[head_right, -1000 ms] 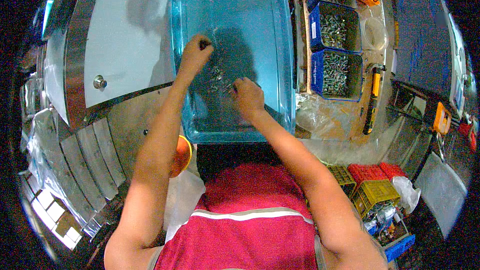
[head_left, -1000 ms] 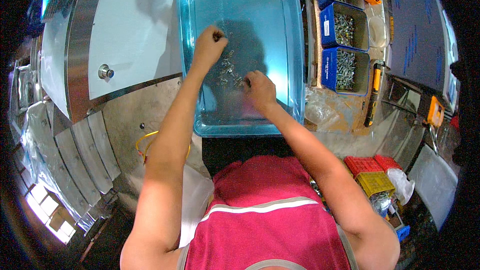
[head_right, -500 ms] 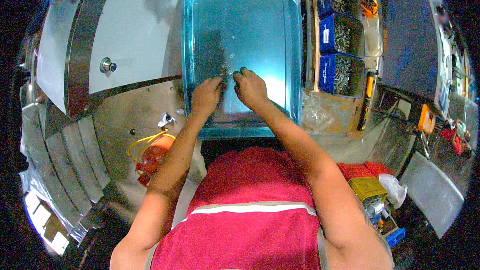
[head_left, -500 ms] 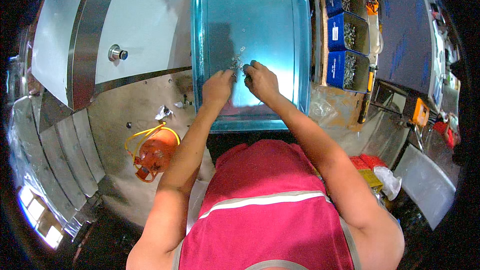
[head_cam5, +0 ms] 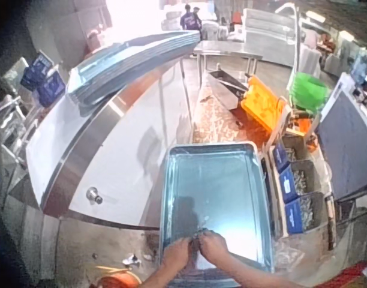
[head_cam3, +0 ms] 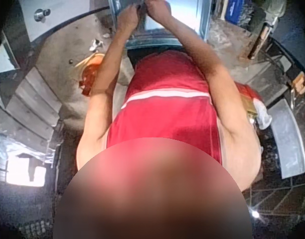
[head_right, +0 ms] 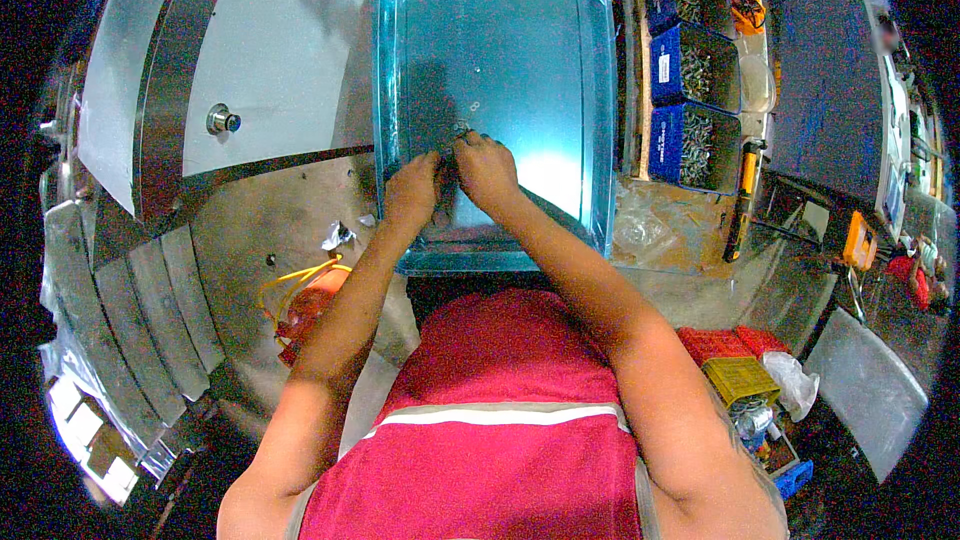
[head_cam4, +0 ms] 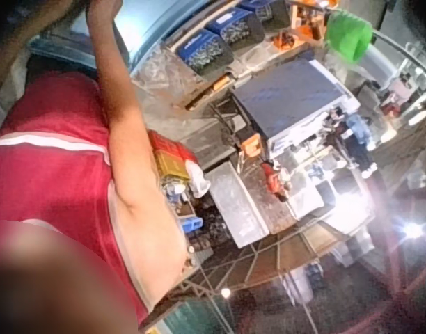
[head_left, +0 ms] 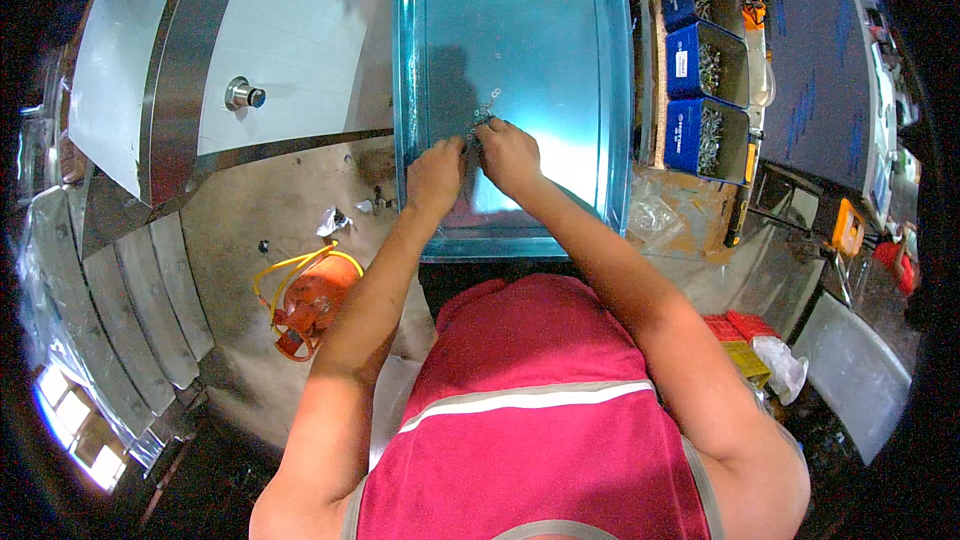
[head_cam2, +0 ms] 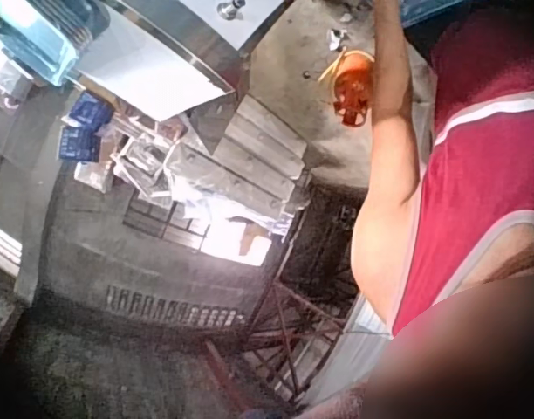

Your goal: The person sorts small metal fasteners from a blue tray into separate compartments of a divided container. They repeatedly pick up fasteners with both hands, separate them by type, and place them into the appropriate bins.

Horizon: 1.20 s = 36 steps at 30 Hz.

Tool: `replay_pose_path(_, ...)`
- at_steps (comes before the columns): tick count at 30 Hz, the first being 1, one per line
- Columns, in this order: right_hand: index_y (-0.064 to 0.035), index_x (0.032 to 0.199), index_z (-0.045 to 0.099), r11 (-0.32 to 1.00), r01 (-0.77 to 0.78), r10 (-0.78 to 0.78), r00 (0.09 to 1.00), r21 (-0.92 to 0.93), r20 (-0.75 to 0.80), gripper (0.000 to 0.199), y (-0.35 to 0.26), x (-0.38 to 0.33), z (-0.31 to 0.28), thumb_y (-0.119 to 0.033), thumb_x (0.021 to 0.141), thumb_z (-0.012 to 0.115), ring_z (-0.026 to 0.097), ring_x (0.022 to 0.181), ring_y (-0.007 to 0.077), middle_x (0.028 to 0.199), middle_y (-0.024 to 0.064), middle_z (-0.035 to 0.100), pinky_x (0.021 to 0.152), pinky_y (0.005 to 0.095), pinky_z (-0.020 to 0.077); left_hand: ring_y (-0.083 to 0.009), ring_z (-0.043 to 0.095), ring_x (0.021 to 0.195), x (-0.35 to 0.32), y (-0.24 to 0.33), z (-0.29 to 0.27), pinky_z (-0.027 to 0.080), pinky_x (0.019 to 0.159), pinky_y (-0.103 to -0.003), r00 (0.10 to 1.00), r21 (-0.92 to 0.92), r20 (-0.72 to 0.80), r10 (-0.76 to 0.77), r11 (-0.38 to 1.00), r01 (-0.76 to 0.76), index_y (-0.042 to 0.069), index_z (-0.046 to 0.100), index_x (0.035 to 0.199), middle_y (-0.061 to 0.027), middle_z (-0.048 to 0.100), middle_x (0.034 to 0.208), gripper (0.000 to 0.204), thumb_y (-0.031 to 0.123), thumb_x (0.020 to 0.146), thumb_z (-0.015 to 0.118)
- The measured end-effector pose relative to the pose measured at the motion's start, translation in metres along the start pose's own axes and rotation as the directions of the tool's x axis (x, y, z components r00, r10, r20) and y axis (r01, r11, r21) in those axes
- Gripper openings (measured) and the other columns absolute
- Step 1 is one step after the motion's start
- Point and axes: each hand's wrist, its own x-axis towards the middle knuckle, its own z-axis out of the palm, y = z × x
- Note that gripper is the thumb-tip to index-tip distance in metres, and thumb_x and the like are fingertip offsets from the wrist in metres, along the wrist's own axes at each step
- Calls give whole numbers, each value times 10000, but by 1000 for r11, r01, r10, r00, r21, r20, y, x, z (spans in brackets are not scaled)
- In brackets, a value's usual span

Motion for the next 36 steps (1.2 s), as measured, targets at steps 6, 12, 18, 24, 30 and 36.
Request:
replay_pose_path(6, -51, 1036, 659, 895, -205, 136, 971, 395, 195, 187, 10, -7, -4, -175, 915, 589, 693, 903, 353, 1054, 176, 692, 791, 463, 578, -370, 695, 882, -12, 23, -24, 523, 727, -490, 987, -336, -53, -154, 933, 128, 48, 649, 1062, -204, 690, 915, 222, 226, 930, 644)
replay_pose_path(12, -63, 1066, 640, -419, -557, 58, 772, 717, 634, 334, 22, -49, -14, -300, 1031, 408, 675, 856, 240, 995, 100, 674, 734, 402, 586, -271, 639, 654, -48, 74, -42, 490, 624, -394, 996, -529, 64, -66, 844, 90, 65, 694, 1106, -142, 647, 731, 235, 221, 930, 686)
replay_pose_path(18, -55, 924, 701, 400, -536, 424, 827, 743, 368, 220, 28, -40, -18, -268, 955, 656, 602, 642, 213, 787, 56, 669, 643, 342, 523, -306, 651, 638, -37, 35, -27, 496, 625, -410, 912, -583, -136, -388, 775, 243, 63, 687, 1100, -151, 659, 720, 224, 228, 949, 672)
replay_pose_path(24, -74, 880, 688, 928, -314, 333, 940, 201, -72, 232, 14, -10, -3, -293, 829, 745, 685, 838, 377, 879, 161, 694, 731, 474, 544, -387, 702, 926, -4, 19, -9, 542, 769, -474, 964, -382, -89, -249, 903, 198, 117, 682, 1138, -173, 731, 989, 233, 268, 969, 626)
replay_pose_path(30, -97, 952, 690, 942, -253, 268, 963, 221, -38, 196, 24, -9, -7, -263, 851, 712, 661, 707, 356, 823, 126, 669, 646, 471, 533, -379, 696, 897, 29, 22, 1, 547, 745, -510, 985, -140, -99, 139, 978, -152, 160, 680, 1168, -128, 725, 1013, 239, 244, 954, 616)
replay_pose_path(36, -33, 1046, 688, 21, -596, 429, 731, 803, 531, 217, 53, -34, -46, -180, 982, 543, 639, 663, 139, 825, 36, 671, 559, 221, 485, -369, 687, 836, 48, 17, 6, 543, 692, -513, 974, 12, -27, 223, 975, -223, 141, 662, 1088, -130, 699, 932, 189, 265, 952, 619)
